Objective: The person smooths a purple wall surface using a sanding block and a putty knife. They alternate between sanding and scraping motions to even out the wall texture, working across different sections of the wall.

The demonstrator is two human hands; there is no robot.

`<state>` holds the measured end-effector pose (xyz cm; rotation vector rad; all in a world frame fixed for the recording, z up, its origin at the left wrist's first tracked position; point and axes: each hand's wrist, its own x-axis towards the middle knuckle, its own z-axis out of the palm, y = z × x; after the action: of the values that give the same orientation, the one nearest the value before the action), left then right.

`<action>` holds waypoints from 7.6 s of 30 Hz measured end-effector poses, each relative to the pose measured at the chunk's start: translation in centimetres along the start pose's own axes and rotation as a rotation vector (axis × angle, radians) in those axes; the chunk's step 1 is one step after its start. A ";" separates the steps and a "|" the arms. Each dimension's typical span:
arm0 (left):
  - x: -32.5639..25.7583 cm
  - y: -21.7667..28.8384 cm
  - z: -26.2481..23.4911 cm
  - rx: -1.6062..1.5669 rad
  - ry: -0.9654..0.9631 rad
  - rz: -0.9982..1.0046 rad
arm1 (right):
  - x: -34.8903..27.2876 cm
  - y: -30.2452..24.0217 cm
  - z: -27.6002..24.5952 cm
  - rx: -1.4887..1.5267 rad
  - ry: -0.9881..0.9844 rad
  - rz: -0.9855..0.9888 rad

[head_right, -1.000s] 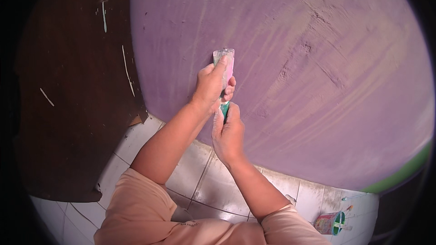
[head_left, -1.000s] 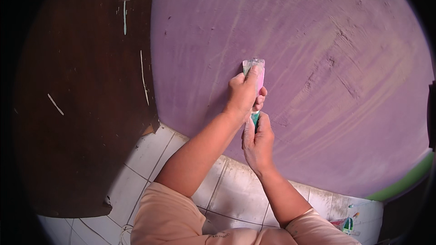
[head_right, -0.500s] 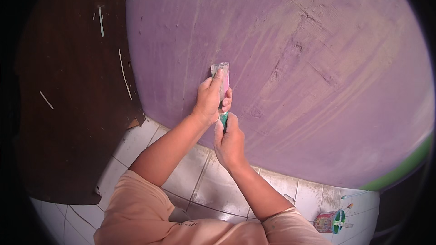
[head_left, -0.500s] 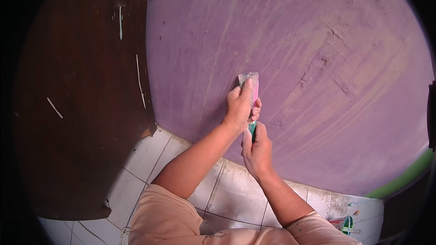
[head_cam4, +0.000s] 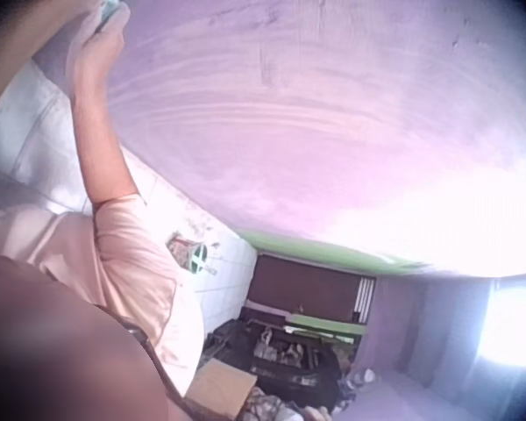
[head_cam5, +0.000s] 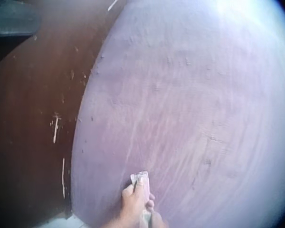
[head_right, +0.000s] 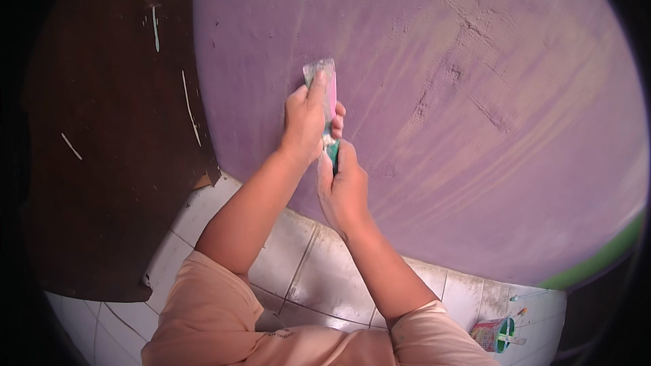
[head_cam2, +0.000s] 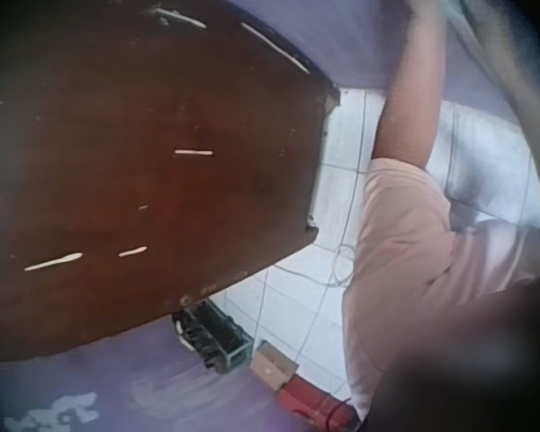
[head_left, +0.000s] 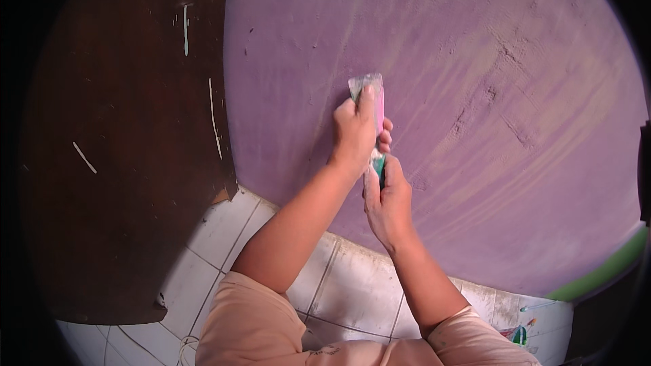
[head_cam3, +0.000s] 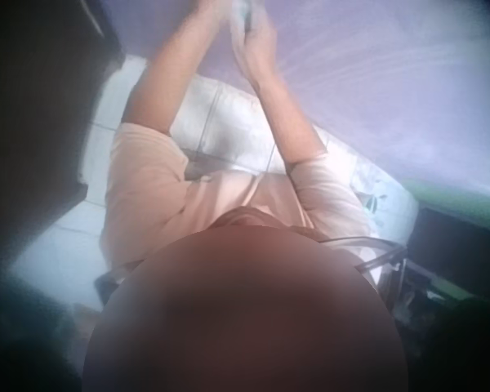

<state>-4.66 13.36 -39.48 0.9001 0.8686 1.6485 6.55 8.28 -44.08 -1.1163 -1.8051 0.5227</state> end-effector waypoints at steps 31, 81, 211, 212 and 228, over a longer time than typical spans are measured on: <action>1.0 -13.0 -4.8 0.895 0.405 0.282 | -3.7 -0.1 -10.2 -0.073 0.019 -0.057; -3.7 -19.5 -26.1 0.070 0.333 -0.507 | -10.3 18.3 -2.5 -1.026 -0.577 0.167; -17.0 -31.9 -23.3 1.584 -0.979 -0.805 | -22.5 42.0 -14.9 -0.762 -0.790 1.146; -18.1 -32.5 -23.8 1.580 -1.009 -0.777 | -21.9 40.3 -15.3 -0.763 -0.995 1.142; -17.6 -30.2 -20.3 1.605 -0.899 -0.909 | -23.0 35.3 -16.6 -0.654 -0.617 1.232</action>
<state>-6.05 0.62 -77.80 1.6506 1.4993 -0.5544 41.38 4.37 -72.78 -2.7835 -1.6025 1.0936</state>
